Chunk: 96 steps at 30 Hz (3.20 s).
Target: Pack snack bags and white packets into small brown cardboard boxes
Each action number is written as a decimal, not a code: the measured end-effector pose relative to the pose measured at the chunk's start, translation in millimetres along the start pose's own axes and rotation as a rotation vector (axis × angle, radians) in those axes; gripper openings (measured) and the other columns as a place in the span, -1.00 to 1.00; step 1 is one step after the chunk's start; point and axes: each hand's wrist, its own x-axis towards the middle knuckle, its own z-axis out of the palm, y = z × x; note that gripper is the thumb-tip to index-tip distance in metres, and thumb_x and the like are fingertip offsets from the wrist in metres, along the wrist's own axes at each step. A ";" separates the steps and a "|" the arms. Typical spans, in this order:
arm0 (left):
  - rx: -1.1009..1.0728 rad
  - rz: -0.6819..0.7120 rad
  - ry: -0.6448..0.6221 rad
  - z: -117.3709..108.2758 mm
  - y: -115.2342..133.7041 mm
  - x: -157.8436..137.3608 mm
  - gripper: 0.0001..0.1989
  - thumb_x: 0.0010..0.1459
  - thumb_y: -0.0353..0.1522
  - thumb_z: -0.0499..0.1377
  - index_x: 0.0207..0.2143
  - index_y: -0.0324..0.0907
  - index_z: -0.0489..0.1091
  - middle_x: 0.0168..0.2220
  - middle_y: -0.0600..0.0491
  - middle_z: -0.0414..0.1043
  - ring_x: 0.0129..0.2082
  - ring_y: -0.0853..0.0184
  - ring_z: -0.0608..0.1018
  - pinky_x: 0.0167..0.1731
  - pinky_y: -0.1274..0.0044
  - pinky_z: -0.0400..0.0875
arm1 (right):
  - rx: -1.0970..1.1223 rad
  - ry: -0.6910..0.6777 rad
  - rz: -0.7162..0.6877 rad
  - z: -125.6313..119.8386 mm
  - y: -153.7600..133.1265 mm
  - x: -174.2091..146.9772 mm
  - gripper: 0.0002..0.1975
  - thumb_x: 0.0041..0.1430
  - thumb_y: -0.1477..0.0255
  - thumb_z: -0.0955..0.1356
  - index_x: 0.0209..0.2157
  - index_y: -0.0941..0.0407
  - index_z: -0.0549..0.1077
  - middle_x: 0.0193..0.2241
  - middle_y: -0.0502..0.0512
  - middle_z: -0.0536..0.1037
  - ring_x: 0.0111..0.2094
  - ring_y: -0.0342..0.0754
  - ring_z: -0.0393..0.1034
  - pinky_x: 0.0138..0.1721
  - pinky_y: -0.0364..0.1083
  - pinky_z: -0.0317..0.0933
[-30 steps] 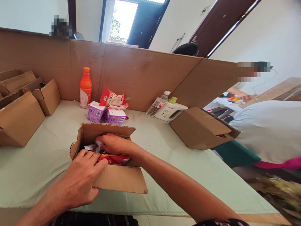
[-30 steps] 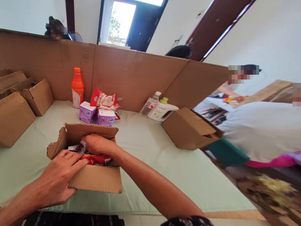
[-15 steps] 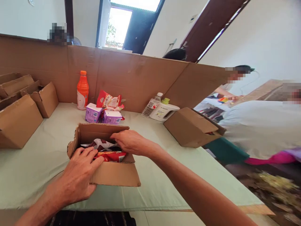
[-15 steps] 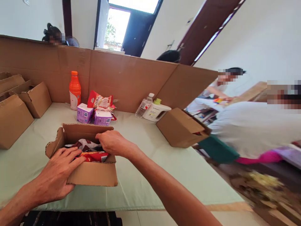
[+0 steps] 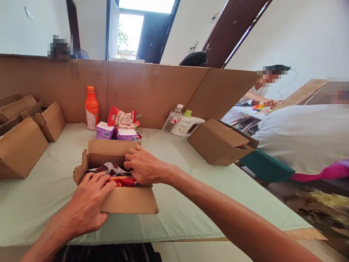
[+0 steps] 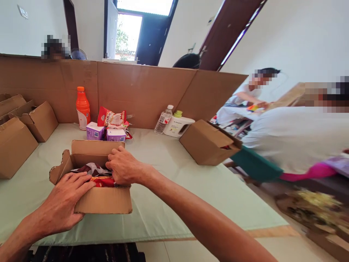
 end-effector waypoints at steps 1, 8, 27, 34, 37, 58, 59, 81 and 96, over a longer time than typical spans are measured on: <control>-0.002 0.005 -0.007 -0.2 0.2 -0.3 -0.31 -0.16 -0.50 0.21 0.13 -0.19 0.33 0.22 -0.14 0.39 0.28 -0.05 0.33 0.24 0.08 0.17 | 0.026 0.051 -0.003 0.1 2.0 -1.5 -0.76 0.23 0.51 0.29 -0.29 0.18 0.62 -0.26 0.24 0.60 -0.19 0.06 0.31 -0.12 0.02 -0.01; -0.011 0.031 0.031 0.7 -0.6 0.8 -0.37 -0.13 -0.49 0.22 0.09 -0.19 0.35 0.23 -0.16 0.38 0.31 -0.09 0.29 0.25 0.04 0.16 | 0.289 0.380 -0.040 15.0 21.9 -16.4 -0.77 0.26 0.36 0.37 -0.47 0.13 0.51 -0.32 0.16 0.56 -0.21 0.03 0.33 -0.05 0.04 0.07; -0.044 0.081 0.092 2.3 -10.0 4.8 -0.38 -0.14 -0.50 0.21 0.07 -0.18 0.35 0.17 -0.13 0.44 0.26 -0.05 0.36 0.22 0.07 0.19 | 0.282 0.320 -0.033 22.9 27.1 -13.0 -0.77 0.12 0.62 0.25 -0.38 0.13 0.53 -0.34 0.15 0.58 -0.26 0.00 0.35 -0.08 0.01 0.11; -0.051 0.101 0.099 0.7 -15.0 5.5 -0.36 -0.16 -0.51 0.23 0.07 -0.18 0.36 0.18 -0.15 0.42 0.27 -0.07 0.34 0.24 0.07 0.17 | 0.377 0.343 -0.061 20.3 32.0 -30.5 -0.75 0.07 0.62 0.27 -0.38 0.12 0.57 -0.35 0.13 0.57 -0.26 0.00 0.35 -0.04 0.05 0.17; -0.058 0.108 0.092 -0.6 -14.2 5.8 -0.34 -0.16 -0.53 0.21 0.09 -0.16 0.35 0.18 -0.12 0.42 0.26 -0.05 0.35 0.23 0.09 0.18 | 0.228 0.212 -0.040 15.1 23.4 -26.4 -0.77 -0.02 0.62 0.30 -0.46 0.12 0.61 -0.36 0.18 0.56 -0.24 0.04 0.33 -0.01 0.10 0.14; -0.073 0.060 0.069 0.1 -9.6 9.1 -0.41 -0.16 -0.51 0.20 0.02 -0.18 0.38 0.15 -0.14 0.43 0.19 -0.04 0.39 0.17 0.09 0.22 | 0.688 0.446 -0.075 32.4 49.7 -45.2 -0.51 0.36 0.18 0.28 -0.63 0.08 0.33 -0.19 0.17 0.62 0.04 0.09 0.42 0.13 0.10 0.18; -0.076 0.075 0.081 -0.3 -9.4 8.6 -0.40 -0.16 -0.51 0.20 0.03 -0.17 0.37 0.16 -0.14 0.42 0.20 -0.04 0.38 0.18 0.09 0.21 | 0.688 0.446 -0.055 31.7 49.6 -48.9 -0.51 0.36 0.18 0.29 -0.63 0.08 0.33 -0.21 0.16 0.63 0.04 0.09 0.43 0.13 0.10 0.19; -0.081 -0.200 -0.099 -29.7 -7.8 34.2 -0.58 0.30 -0.27 0.04 0.13 -0.25 0.42 0.35 -0.29 0.21 0.34 -0.07 0.31 0.25 0.11 0.30 | 0.255 -0.170 0.004 -13.1 10.9 -1.8 -0.78 0.32 0.32 0.32 -0.20 0.08 0.60 -0.22 0.15 0.69 -0.19 0.09 0.55 -0.32 -0.08 0.14; -0.028 -0.163 0.043 -11.7 -13.4 27.6 -0.56 0.30 -0.25 0.06 0.14 -0.24 0.43 0.31 -0.34 0.27 0.26 -0.08 0.42 0.18 0.07 0.38 | 0.782 0.599 -0.011 36.0 20.6 -26.1 -0.74 0.35 0.38 0.26 -0.15 0.08 0.59 -0.15 0.12 0.68 -0.14 -0.02 0.56 -0.08 -0.04 0.39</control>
